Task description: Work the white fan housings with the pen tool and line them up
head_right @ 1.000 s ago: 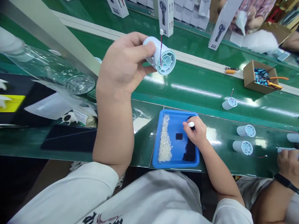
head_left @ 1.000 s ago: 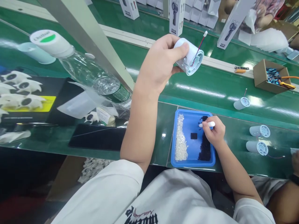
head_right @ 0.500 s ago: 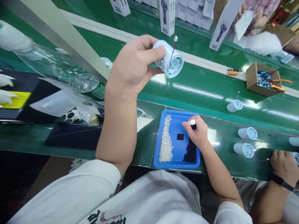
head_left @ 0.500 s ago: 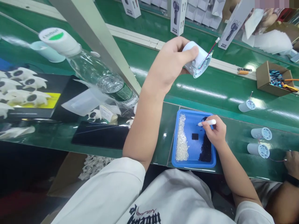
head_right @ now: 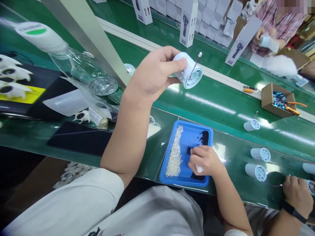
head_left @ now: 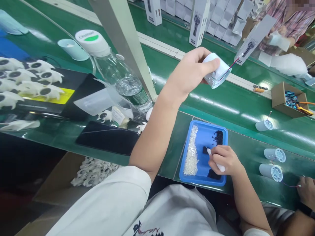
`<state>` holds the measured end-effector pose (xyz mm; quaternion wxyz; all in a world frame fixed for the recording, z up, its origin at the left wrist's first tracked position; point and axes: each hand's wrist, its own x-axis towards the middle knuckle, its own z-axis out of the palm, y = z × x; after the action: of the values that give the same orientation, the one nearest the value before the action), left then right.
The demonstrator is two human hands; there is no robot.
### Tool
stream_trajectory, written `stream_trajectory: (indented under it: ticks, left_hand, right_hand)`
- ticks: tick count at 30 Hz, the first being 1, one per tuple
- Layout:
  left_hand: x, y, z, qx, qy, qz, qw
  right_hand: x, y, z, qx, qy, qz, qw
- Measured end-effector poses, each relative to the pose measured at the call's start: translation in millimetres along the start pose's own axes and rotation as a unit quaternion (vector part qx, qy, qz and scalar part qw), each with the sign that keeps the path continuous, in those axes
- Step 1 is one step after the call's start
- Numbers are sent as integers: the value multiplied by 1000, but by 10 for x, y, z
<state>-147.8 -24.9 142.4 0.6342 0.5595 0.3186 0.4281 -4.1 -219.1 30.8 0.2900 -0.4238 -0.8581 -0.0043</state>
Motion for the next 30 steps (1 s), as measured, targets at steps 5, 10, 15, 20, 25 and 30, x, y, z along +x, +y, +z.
stream_trajectory:
  ticks: [5, 10, 15, 20, 25, 30]
  left_hand:
    - [24, -24, -20, -20, -8, 13, 1000]
    - [57, -89, -16, -8, -15, 20, 1000]
    - [91, -158, 25, -25, -26, 5, 999]
    - [150, -318, 179, -63, -73, -63, 993]
    - [181, -528, 374, -56, -124, -140, 981]
    - [125, -607, 467, -11, -147, -151, 978]
  right_hand:
    - [1, 40, -20, 17, 49, 54, 997]
    - [-19, 85, -15, 5, 153, 155, 976]
    - [-5, 94, 47, 20, 151, 178, 972]
    - [-14, 89, 138, 61, 187, 217, 956]
    - [-75, 158, 177, 123, 396, 288, 863]
    - [-60, 212, 203, 180, 460, 315, 810]
